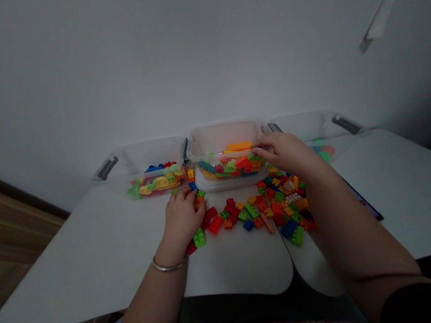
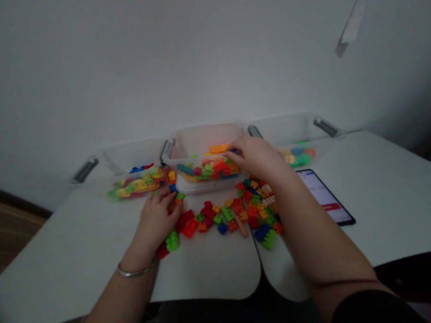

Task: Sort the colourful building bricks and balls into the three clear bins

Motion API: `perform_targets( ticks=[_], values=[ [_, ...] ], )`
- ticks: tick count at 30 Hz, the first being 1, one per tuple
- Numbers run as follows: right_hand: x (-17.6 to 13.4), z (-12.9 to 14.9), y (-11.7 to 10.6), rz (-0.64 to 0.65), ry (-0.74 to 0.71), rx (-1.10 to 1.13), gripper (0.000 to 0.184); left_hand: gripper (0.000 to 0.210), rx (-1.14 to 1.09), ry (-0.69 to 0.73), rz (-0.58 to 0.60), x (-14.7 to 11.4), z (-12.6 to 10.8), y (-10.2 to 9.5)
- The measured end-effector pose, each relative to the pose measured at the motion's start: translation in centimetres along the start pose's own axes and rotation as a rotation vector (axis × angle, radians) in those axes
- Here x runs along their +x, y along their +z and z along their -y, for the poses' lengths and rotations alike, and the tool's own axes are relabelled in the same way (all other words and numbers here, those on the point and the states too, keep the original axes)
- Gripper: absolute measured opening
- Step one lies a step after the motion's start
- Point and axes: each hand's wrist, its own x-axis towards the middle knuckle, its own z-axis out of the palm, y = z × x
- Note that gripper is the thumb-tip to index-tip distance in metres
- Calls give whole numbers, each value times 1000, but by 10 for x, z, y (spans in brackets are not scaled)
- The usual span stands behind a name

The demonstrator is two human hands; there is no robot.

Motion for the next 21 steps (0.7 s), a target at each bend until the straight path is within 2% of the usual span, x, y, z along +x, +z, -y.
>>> perform_targets(
  ticks=[8,17,21],
  values=[
    [-2,13,-1,113,-100,-166,33,39,-8,10,-4,1,-1,-3],
    [-6,14,-7,69,-55,-98,35,30,-91,149,-9,1,-1,-3],
    [-5,16,-5,94,-69,-135,35,28,-89,232,16,3,-5,-5]
  ],
)
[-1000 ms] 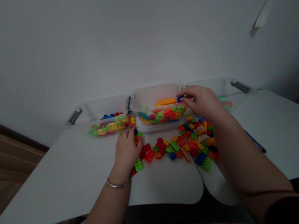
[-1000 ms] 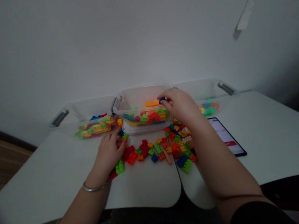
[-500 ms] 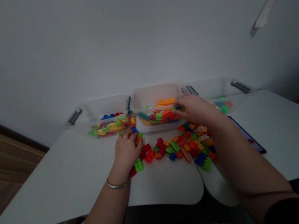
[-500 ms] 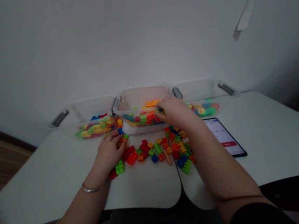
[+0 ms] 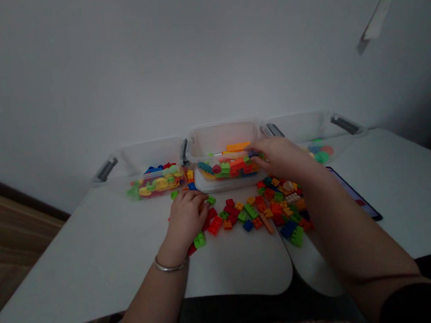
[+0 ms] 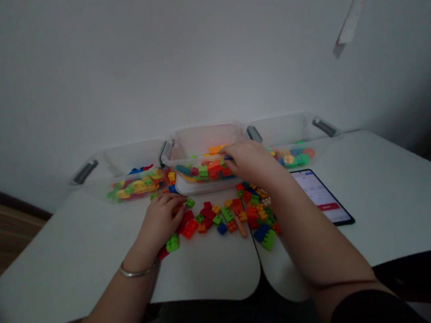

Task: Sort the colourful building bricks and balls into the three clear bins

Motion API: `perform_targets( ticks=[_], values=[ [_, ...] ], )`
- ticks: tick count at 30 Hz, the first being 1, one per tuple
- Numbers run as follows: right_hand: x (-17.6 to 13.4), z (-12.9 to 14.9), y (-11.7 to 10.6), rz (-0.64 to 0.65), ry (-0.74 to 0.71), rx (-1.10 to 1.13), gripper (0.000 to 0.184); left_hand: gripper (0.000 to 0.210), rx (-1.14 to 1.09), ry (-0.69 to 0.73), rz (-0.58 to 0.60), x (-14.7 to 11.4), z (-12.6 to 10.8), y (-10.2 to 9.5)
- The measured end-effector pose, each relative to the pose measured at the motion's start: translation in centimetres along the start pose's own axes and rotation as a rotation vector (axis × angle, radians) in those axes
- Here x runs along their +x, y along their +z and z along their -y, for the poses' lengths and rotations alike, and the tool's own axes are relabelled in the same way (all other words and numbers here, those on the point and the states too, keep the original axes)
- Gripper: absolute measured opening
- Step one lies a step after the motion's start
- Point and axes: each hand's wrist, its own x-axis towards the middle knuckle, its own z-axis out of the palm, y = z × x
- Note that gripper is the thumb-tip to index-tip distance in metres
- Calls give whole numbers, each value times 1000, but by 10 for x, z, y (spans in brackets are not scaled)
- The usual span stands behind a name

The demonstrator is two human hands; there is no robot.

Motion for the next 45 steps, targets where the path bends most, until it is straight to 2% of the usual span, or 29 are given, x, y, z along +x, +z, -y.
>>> perform_targets(
  ticks=[3,6,12,15,17,21,25,30,35,40,45],
  values=[
    [3,0,4,24,-18,3,38,31,13,32,13,1,-4,-1],
    [3,-2,5,-17,-15,63,41,36,11,77,23,1,-7,-2],
    [-4,-4,-9,-323,87,208,40,34,-26,125,30,-2,-9,3],
    [-7,1,-14,-361,81,273,34,31,-47,113,42,-2,-9,3],
    [-7,8,-15,-318,51,313,32,29,-45,106,60,-1,-9,2],
    [-6,28,-8,-137,-36,401,30,30,-1,83,70,-1,-10,1],
    [-2,47,15,103,-89,387,28,35,49,16,37,-1,-10,-1],
    [1,59,48,363,-300,363,31,31,53,-29,52,-2,-7,-4],
    [1,57,60,386,-311,261,34,30,65,-43,45,-1,-9,-6],
    [4,52,68,421,-256,232,34,29,52,-54,32,-1,-10,-4],
    [6,51,68,426,-239,207,34,28,42,-34,54,-1,-9,-2]
  ],
)
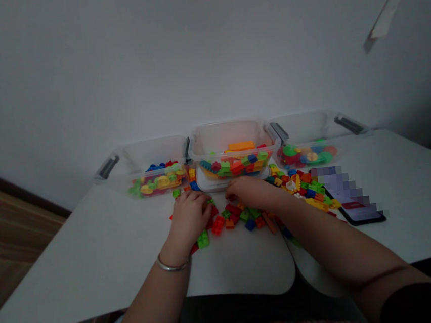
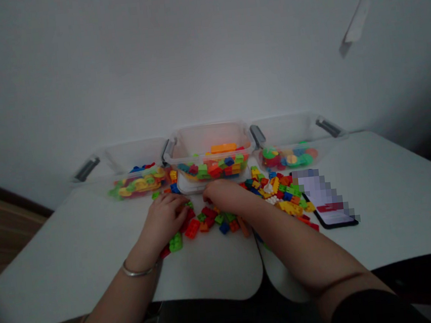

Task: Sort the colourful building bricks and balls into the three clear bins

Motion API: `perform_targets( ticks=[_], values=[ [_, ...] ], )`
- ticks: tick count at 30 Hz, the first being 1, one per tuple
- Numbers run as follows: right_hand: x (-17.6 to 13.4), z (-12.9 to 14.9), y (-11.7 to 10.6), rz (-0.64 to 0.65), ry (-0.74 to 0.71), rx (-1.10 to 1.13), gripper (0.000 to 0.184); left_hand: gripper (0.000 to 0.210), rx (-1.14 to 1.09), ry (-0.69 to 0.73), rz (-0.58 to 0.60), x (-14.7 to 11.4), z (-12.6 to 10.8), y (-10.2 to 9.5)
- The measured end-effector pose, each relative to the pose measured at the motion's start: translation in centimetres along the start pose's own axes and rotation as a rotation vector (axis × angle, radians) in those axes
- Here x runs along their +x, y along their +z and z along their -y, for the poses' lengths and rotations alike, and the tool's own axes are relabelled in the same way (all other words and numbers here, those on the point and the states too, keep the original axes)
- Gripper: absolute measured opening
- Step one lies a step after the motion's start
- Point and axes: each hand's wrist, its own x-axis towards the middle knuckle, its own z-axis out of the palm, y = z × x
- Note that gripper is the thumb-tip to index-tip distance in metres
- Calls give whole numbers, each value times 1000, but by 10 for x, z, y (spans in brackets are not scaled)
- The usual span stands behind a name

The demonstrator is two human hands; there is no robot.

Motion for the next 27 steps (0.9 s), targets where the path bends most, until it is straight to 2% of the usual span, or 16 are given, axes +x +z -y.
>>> perform_targets(
  ticks=[5,11,17,22,25,27],
  values=[
    [0,6,-2,11,-27,-7,26,29,-36,-5,-20,-1,-1,1],
    [1,11,-1,-61,44,-4,27,35,27,-53,-29,-1,-4,-2],
    [2,11,-1,-20,105,-14,27,35,7,-17,1,-1,-4,-2],
    [2,7,0,-22,90,20,30,35,-2,-39,29,0,-5,-3],
    [-3,6,-10,-67,47,85,31,35,-13,-38,38,0,-5,-3],
    [-11,6,-24,-149,17,133,31,36,-26,-29,32,-1,-4,-2]
  ],
)
